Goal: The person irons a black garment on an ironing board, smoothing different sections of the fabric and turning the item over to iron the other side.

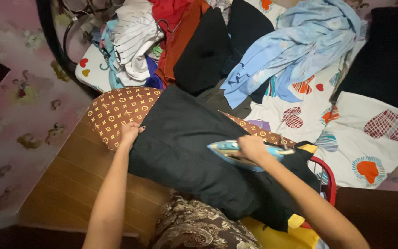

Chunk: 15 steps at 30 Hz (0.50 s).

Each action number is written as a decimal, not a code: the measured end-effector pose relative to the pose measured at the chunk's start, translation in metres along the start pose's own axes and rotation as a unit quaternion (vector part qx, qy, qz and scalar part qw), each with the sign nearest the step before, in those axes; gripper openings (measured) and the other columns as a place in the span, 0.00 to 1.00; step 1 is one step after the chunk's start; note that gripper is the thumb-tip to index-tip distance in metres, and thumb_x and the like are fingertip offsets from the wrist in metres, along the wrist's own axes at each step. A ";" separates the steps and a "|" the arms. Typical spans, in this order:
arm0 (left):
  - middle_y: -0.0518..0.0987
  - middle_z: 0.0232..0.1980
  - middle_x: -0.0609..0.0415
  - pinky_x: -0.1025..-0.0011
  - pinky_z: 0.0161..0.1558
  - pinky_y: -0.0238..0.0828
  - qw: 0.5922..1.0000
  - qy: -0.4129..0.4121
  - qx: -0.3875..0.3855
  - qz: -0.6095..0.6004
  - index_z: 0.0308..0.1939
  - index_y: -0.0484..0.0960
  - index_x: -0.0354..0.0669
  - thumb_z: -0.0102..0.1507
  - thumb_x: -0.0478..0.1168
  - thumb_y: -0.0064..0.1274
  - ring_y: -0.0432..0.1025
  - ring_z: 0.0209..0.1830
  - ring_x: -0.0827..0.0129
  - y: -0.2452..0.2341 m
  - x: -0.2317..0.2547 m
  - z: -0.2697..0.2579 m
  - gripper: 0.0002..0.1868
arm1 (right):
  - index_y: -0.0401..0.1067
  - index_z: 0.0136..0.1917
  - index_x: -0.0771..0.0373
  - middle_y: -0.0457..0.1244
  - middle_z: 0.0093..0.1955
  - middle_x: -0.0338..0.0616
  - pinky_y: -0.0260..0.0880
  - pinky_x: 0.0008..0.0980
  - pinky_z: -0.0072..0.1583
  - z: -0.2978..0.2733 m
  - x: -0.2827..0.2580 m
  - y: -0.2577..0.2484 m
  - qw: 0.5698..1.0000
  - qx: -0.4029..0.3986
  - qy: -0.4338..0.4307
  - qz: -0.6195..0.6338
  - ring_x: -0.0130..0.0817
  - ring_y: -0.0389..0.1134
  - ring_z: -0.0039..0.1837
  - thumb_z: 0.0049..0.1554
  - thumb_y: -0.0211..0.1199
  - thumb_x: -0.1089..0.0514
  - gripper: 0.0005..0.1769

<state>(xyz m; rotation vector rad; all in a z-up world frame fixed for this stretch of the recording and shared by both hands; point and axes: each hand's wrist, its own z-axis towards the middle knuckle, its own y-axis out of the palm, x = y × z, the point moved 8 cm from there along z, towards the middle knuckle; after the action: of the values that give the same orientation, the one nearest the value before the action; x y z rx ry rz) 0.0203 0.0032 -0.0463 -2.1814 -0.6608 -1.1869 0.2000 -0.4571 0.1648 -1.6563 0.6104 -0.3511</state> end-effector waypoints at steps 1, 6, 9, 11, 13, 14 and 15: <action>0.82 0.33 0.52 0.72 0.35 0.71 1.000 0.005 -0.001 0.005 0.37 0.85 0.34 0.59 0.32 0.64 0.74 0.30 0.71 -0.002 0.003 -0.002 0.06 | 0.79 0.37 0.62 0.70 0.34 0.52 0.74 0.48 0.43 -0.009 0.011 0.001 0.999 -0.027 0.030 -0.005 0.51 0.74 0.39 0.42 0.70 0.28 0.33; 0.84 0.33 0.54 0.74 0.36 0.72 0.999 0.006 -0.037 -0.034 0.36 0.85 0.36 0.58 0.33 0.64 0.76 0.30 0.72 -0.004 0.022 -0.020 0.05 | 0.79 0.36 0.62 0.68 0.31 0.53 0.74 0.46 0.42 -0.007 0.001 0.006 0.997 -0.067 0.046 -0.019 0.50 0.73 0.37 0.46 0.60 0.17 0.43; 0.81 0.31 0.52 0.70 0.35 0.73 0.998 -0.060 -0.027 0.012 0.34 0.83 0.36 0.58 0.37 0.66 0.74 0.28 0.68 -0.008 0.025 -0.027 0.08 | 0.79 0.35 0.61 0.68 0.30 0.54 0.73 0.46 0.40 0.007 -0.022 0.004 0.999 -0.037 -0.017 -0.026 0.51 0.73 0.35 0.49 0.55 0.15 0.45; 0.80 0.31 0.54 0.70 0.36 0.73 0.999 -0.034 -0.024 0.016 0.33 0.82 0.36 0.54 0.37 0.71 0.74 0.29 0.70 -0.006 0.028 -0.025 0.12 | 0.79 0.38 0.61 0.68 0.29 0.53 0.73 0.47 0.38 0.016 -0.035 0.003 0.998 -0.013 -0.056 -0.031 0.50 0.73 0.34 0.51 0.53 0.17 0.44; 0.80 0.32 0.54 0.70 0.36 0.73 0.999 -0.012 -0.020 0.023 0.33 0.81 0.37 0.51 0.36 0.73 0.74 0.30 0.70 -0.003 0.021 -0.021 0.15 | 0.79 0.37 0.63 0.68 0.31 0.54 0.74 0.46 0.39 0.030 -0.020 0.002 0.999 0.000 0.037 -0.031 0.50 0.74 0.36 0.51 0.53 0.15 0.46; 0.80 0.33 0.53 0.69 0.37 0.74 0.999 -0.002 -0.017 0.027 0.34 0.81 0.38 0.50 0.35 0.73 0.74 0.30 0.69 -0.003 0.016 -0.017 0.16 | 0.79 0.36 0.64 0.68 0.32 0.54 0.74 0.45 0.40 0.034 -0.012 0.002 0.996 0.005 0.084 -0.031 0.49 0.74 0.36 0.50 0.53 0.15 0.47; 0.81 0.34 0.53 0.69 0.37 0.74 0.999 0.011 -0.011 0.028 0.35 0.81 0.39 0.49 0.34 0.73 0.74 0.30 0.68 -0.001 0.018 -0.008 0.17 | 0.79 0.39 0.64 0.68 0.32 0.55 0.74 0.46 0.38 0.040 -0.008 -0.008 0.992 0.055 0.108 -0.016 0.51 0.74 0.35 0.49 0.55 0.16 0.46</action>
<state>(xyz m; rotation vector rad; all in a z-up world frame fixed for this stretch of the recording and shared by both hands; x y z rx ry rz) 0.0238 0.0011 -0.0267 -2.1886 -0.5763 -1.1923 0.2172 -0.4192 0.1667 -1.5358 0.7132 -0.5838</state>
